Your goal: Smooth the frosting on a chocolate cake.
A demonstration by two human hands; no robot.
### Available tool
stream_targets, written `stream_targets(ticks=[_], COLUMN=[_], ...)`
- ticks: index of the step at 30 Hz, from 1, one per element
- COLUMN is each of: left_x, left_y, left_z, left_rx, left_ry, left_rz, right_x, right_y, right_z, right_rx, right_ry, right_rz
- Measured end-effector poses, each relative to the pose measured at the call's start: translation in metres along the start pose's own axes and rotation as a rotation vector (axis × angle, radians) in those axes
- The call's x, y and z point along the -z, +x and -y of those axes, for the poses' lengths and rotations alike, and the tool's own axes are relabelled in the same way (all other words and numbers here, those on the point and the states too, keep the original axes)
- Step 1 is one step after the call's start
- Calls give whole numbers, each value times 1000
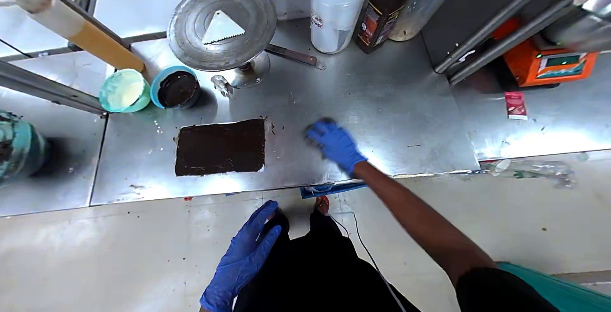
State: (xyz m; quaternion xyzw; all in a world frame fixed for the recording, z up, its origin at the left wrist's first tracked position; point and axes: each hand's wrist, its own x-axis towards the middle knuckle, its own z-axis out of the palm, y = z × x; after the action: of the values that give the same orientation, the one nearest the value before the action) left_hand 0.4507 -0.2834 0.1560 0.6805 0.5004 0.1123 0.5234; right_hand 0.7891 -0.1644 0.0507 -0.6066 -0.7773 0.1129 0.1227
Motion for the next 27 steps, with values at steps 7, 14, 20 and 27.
stream_targets(ticks=[7,14,20,27], left_x=[11,3,12,3], left_y=[-15,-25,-31,-68], left_z=[21,25,8,34], left_rx=[39,92,161,225], left_ry=[-10,33,104,27], left_rz=[-83,-52,-60,-217], right_x=[107,32,88,37], right_y=[18,-37,32,15], right_z=[-169,-87,-169,-115], right_rx=[-591,241,-391,226], right_ry=[-32,-78,-67,-158], right_rz=[-219,125,-166,169])
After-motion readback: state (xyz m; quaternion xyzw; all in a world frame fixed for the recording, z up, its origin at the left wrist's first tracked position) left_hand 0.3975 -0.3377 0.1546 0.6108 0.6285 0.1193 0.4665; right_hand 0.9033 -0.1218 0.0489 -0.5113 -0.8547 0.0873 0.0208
